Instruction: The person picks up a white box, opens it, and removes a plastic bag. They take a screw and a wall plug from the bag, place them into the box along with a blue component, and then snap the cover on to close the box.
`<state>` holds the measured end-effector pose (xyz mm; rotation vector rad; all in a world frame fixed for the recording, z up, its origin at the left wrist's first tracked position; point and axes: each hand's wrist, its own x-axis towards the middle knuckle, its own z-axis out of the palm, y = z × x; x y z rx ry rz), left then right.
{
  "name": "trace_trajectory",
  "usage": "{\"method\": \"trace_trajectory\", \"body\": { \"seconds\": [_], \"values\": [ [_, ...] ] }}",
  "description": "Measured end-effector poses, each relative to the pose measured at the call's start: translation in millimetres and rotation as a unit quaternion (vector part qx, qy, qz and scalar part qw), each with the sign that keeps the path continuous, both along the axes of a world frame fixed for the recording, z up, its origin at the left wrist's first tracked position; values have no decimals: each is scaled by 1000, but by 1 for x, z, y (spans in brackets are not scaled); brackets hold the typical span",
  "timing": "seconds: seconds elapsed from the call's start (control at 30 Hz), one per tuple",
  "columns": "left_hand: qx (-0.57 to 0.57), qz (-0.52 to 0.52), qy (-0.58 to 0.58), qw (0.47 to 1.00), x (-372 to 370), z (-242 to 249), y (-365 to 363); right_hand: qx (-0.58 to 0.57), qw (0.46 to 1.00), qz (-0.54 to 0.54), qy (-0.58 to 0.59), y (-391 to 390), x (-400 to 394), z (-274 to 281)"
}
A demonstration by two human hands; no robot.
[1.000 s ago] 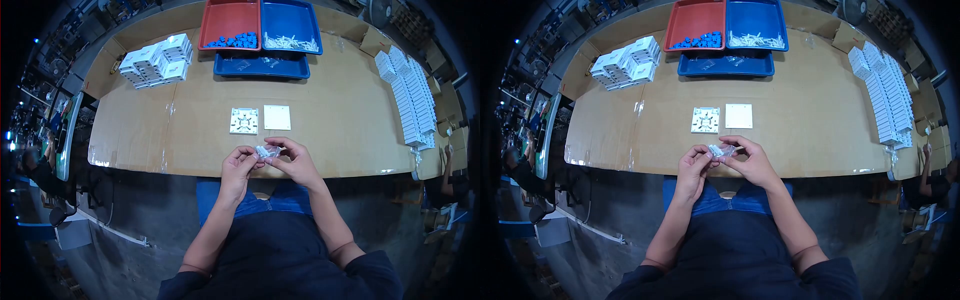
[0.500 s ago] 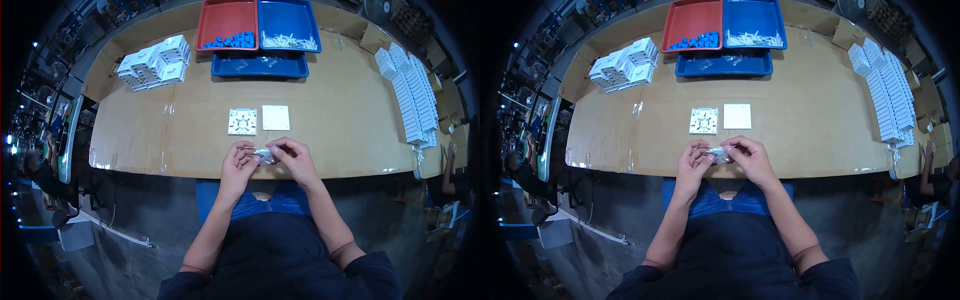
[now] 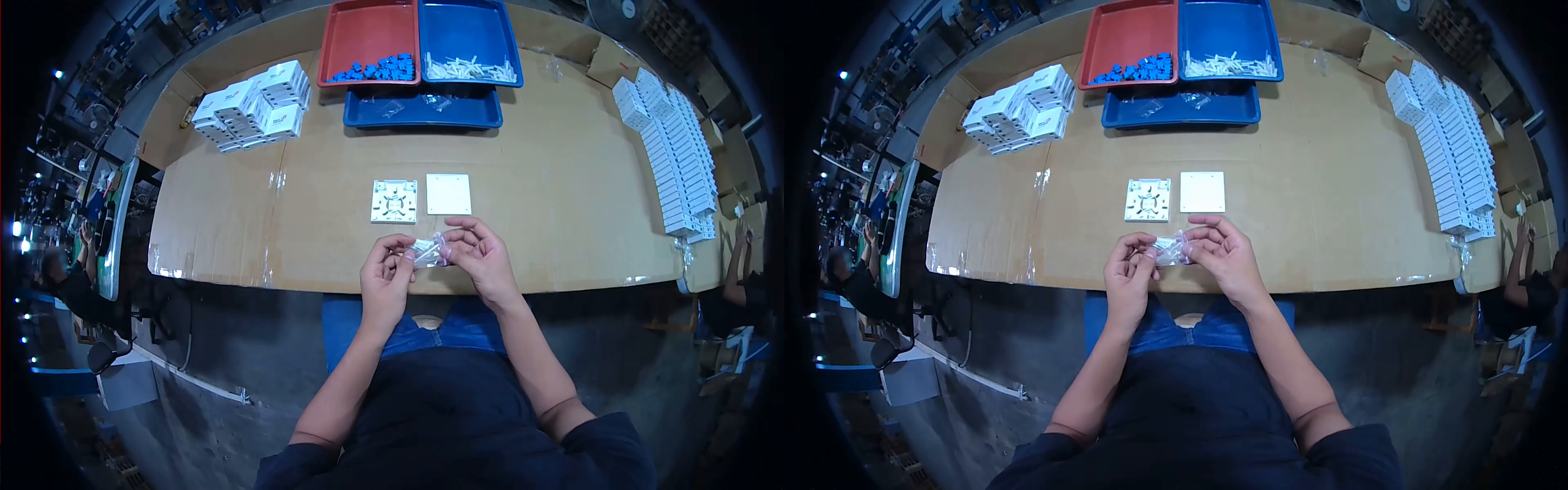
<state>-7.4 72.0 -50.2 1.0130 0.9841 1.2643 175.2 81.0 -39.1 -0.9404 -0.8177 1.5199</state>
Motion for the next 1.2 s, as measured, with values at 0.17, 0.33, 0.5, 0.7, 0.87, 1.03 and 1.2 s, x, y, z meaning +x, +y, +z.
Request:
{"method": "trace_trajectory", "body": {
  "seconds": [0.17,0.33,0.5,0.7,0.87,1.03,1.2],
  "values": [
    [13,32,-7,999,5,-1,-2,-44,997,61,-28,0,10,-13],
    [-52,-28,-19,998,-1,-10,5,-30,997,66,-39,3,11,-17],
    [-36,-35,1,999,-8,-13,5,-62,993,100,-30,0,12,-10],
    [-35,-56,18,998,-4,-7,14,-16,989,103,-109,2,16,-5],
    [-13,-104,33,994,-2,-20,9,-1,984,108,-141,-5,14,9],
    [-34,-96,38,994,-6,-23,11,12,971,94,-222,-6,15,11],
    [-29,-112,69,991,-3,-14,9,14,965,97,-245,-1,18,5]
  ]
}}
